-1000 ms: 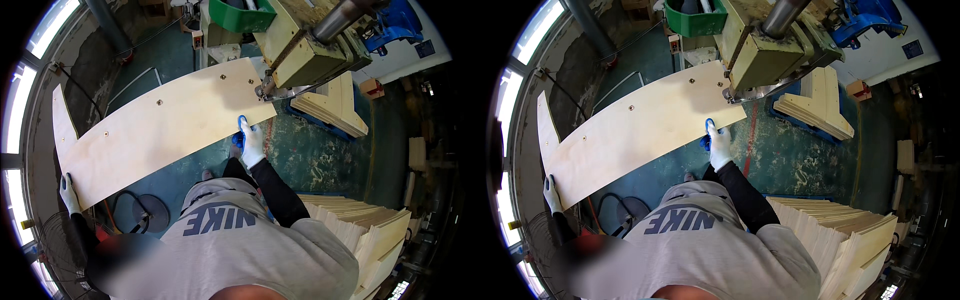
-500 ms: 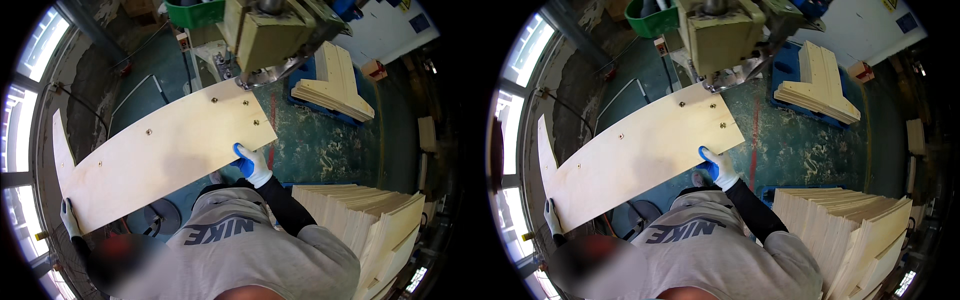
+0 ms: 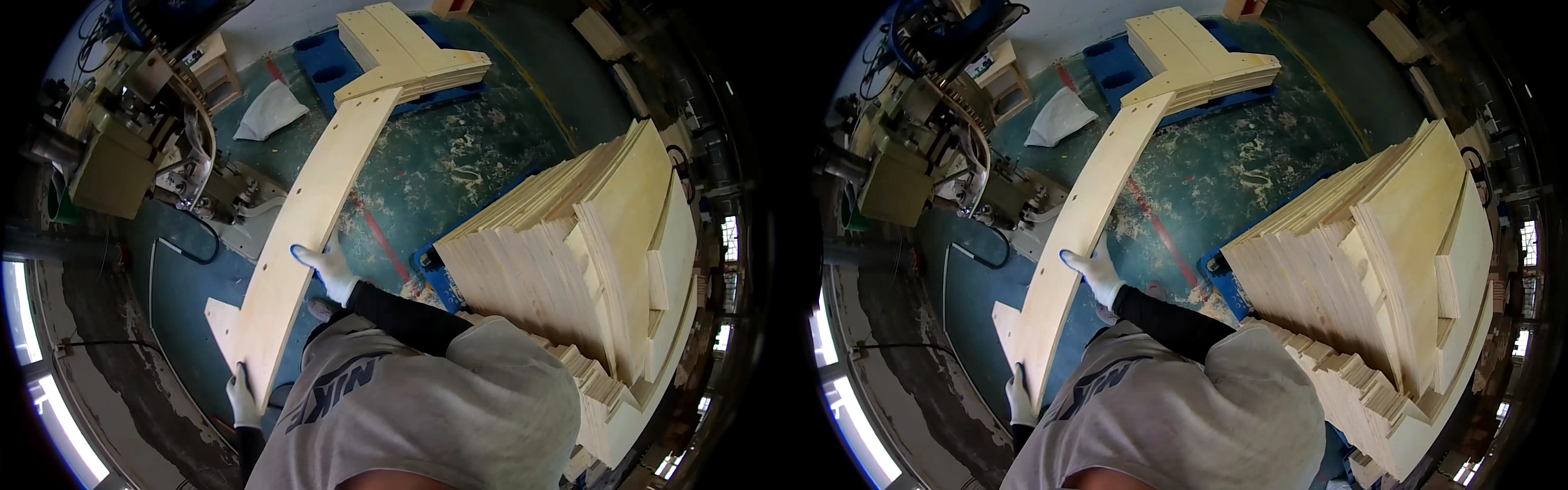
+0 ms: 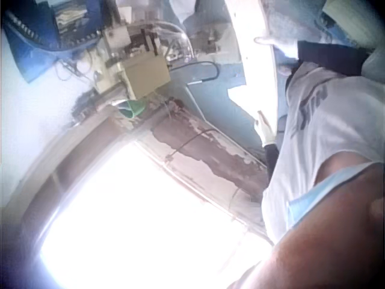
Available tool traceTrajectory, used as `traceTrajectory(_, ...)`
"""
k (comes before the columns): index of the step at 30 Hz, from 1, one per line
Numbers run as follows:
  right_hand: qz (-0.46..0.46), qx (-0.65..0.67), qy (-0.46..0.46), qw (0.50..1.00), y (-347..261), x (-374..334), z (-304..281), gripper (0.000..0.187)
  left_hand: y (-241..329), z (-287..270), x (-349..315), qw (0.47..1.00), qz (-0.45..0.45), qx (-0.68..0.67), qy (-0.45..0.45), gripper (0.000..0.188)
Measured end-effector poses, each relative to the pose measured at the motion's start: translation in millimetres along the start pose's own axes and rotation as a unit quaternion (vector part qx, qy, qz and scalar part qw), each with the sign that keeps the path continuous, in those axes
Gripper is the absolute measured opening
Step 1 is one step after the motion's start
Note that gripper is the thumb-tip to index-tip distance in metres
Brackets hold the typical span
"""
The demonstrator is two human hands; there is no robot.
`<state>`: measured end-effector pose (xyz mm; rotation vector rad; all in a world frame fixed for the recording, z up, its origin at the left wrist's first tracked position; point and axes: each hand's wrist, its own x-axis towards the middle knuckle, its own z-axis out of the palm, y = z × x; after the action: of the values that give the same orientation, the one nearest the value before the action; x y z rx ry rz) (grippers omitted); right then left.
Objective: The person positions L-shaped wooden boards into a machine to install metal rivets, using a screwdriver to adjust components, then moves the finished boards to a stack and transports a full pallet using a pallet jack.
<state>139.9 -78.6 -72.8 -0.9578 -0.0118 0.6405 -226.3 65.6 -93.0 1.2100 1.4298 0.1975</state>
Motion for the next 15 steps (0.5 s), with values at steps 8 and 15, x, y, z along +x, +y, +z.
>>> traceTrajectory(8,-0.005,-0.077,0.099,0.992,-57.4,77.0,-118.7,0.043,65.0,215.0,-12.1,0.965,-0.101,0.11,-0.214,0.044)
traceTrajectory(15,-0.099,-0.087,0.044,0.99,-160.4,187.1,-133.9,0.046,203.7,357.8,74.6,0.934,0.279,0.112,-0.193,0.022)
